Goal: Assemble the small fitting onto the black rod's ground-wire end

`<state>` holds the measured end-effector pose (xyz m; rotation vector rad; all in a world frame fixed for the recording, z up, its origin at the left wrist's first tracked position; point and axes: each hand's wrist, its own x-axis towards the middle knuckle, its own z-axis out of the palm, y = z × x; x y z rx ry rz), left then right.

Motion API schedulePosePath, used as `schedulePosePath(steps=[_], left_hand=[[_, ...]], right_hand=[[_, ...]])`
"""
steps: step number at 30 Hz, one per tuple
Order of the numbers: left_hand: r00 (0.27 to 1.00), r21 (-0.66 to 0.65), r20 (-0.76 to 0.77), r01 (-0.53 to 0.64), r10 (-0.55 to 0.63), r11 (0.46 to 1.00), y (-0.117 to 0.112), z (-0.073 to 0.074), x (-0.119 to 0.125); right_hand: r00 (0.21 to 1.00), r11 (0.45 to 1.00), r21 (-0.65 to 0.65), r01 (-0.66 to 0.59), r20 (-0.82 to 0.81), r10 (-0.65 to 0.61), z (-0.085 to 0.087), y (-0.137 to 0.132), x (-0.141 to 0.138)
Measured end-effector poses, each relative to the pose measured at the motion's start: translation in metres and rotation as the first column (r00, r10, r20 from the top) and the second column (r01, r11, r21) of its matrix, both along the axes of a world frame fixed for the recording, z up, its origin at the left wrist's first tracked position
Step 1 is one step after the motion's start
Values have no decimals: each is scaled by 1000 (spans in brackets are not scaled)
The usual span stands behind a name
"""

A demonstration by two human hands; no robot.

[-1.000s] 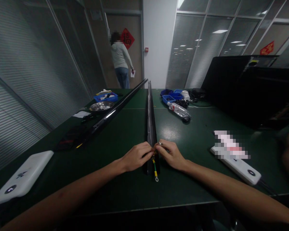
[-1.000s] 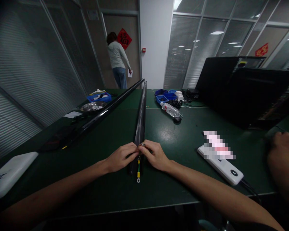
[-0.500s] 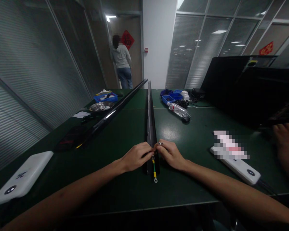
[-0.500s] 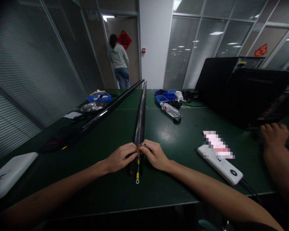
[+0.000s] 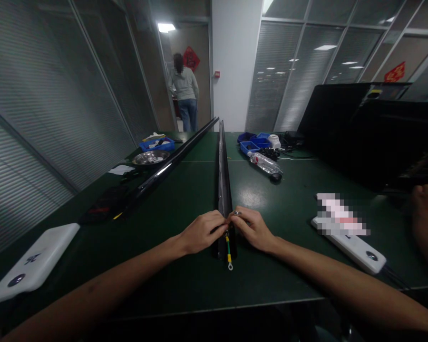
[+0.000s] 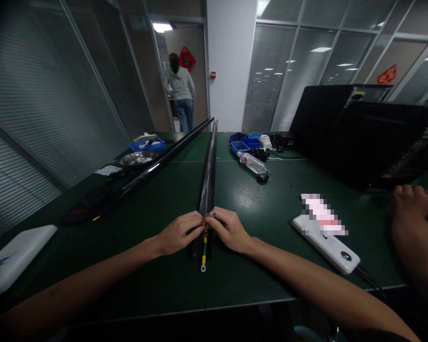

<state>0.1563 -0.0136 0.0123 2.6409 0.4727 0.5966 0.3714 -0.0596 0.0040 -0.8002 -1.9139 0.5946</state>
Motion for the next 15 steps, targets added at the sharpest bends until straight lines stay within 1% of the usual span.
schedulePosePath(steps=[3, 7, 13, 15], left_hand=[[1000, 5, 5, 4, -4, 1000, 0, -1, 0], [1000, 5, 10, 9, -9, 1000, 1, -1, 0], [1000, 10, 1, 11, -11, 1000, 1, 0, 0], [1000, 13, 2, 18, -18, 1000, 1, 1, 0]], right_hand=[[1000, 1000, 2, 10, 13, -10, -1, 0, 0], [1000, 1000, -3, -11, 3, 11, -1, 1, 0], [998, 995, -86, -58, -30, 56, -4, 1, 2], [997, 993, -95, -66, -43, 62, -5, 2, 2]])
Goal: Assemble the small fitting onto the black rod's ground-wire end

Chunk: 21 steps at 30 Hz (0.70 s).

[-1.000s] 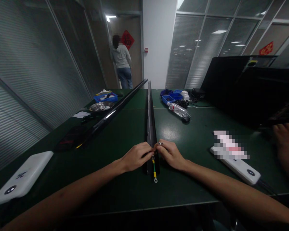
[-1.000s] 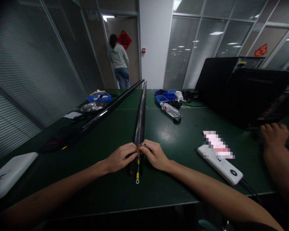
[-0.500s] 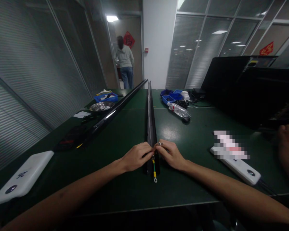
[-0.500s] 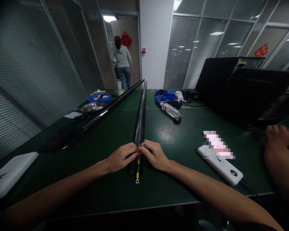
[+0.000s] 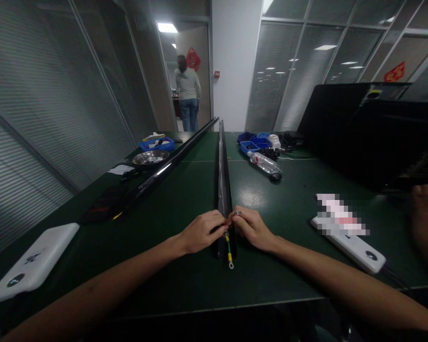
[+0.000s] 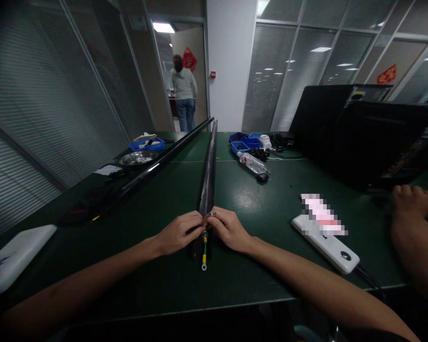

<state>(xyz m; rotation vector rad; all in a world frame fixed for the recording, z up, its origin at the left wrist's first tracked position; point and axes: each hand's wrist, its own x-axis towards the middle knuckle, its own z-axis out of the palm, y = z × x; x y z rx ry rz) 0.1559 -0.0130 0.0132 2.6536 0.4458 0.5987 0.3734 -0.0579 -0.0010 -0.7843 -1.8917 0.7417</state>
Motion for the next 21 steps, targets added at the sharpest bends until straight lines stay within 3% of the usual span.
schedulePosePath(steps=[21], left_hand=[[1000, -13, 2, -20, 20, 1000, 0, 0, 0]], right_hand=[[997, 997, 66, 45, 54, -49, 6, -2, -1]])
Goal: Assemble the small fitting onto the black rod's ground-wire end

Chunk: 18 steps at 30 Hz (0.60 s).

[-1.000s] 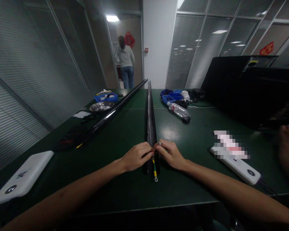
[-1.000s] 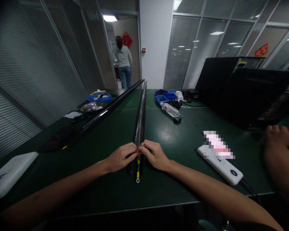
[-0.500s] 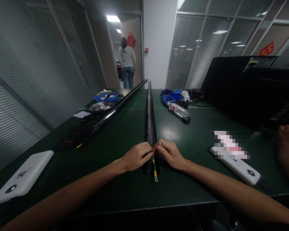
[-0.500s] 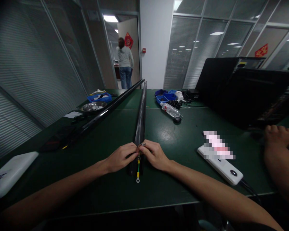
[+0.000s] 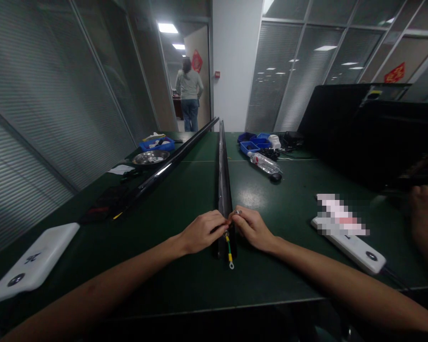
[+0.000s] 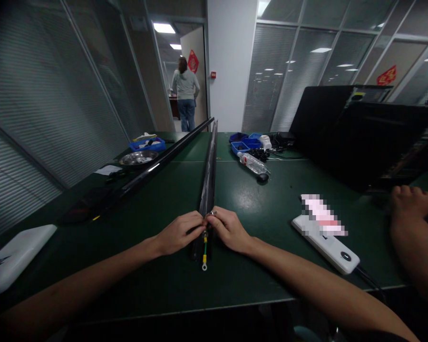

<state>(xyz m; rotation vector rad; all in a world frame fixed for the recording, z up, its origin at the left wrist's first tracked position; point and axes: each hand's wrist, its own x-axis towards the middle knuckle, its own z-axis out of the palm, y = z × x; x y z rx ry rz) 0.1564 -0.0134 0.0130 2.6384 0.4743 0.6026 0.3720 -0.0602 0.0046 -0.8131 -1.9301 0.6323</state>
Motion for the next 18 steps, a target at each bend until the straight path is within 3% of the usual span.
schedulePosePath(steps=[18], left_hand=[[1000, 4, 5, 0, 0, 1000, -1, 2, 0]], right_hand=[[1000, 1000, -26, -1, -8, 1, -2, 1, 1]])
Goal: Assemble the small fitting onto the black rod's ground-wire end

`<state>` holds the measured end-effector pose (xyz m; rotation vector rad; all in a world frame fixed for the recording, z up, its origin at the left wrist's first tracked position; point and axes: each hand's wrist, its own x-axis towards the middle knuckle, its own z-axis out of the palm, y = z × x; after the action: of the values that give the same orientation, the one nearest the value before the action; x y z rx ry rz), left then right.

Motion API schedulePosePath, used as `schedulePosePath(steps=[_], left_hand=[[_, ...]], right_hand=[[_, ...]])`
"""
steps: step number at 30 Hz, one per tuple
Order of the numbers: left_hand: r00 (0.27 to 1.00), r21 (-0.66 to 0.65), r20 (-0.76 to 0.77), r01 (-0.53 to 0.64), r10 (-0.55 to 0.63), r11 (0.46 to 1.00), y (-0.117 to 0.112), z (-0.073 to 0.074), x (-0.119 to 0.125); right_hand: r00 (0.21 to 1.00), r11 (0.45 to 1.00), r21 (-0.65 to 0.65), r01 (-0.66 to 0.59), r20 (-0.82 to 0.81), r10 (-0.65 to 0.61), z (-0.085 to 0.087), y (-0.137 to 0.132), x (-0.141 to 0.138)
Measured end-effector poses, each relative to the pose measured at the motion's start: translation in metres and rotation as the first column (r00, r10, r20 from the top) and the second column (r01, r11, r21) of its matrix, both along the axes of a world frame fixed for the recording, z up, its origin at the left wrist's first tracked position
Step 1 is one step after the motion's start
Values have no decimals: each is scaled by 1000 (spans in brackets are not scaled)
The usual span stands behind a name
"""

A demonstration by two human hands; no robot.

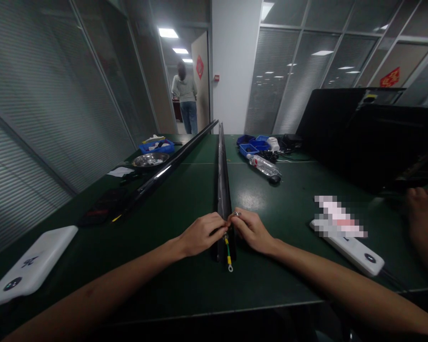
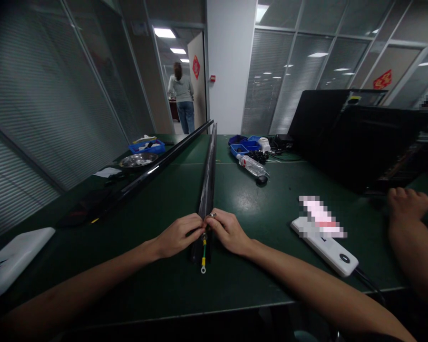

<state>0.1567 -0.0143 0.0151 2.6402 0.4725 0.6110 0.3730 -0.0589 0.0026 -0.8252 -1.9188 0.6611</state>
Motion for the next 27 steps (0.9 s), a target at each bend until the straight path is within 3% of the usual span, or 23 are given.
schedulePosePath(steps=[7, 19, 27], left_hand=[[1000, -20, 6, -3, 3, 1000, 1, -2, 0], [1000, -53, 6, -20, 21, 998, 0, -2, -1], [999, -68, 21, -23, 25, 997, 0, -1, -2]], right_hand=[[1000, 999, 42, 28, 12, -28, 1, -1, -1], [1000, 999, -46, -3, -21, 2, -1, 0, 0], [1000, 1000, -19, 2, -24, -3, 0, 0, 0]])
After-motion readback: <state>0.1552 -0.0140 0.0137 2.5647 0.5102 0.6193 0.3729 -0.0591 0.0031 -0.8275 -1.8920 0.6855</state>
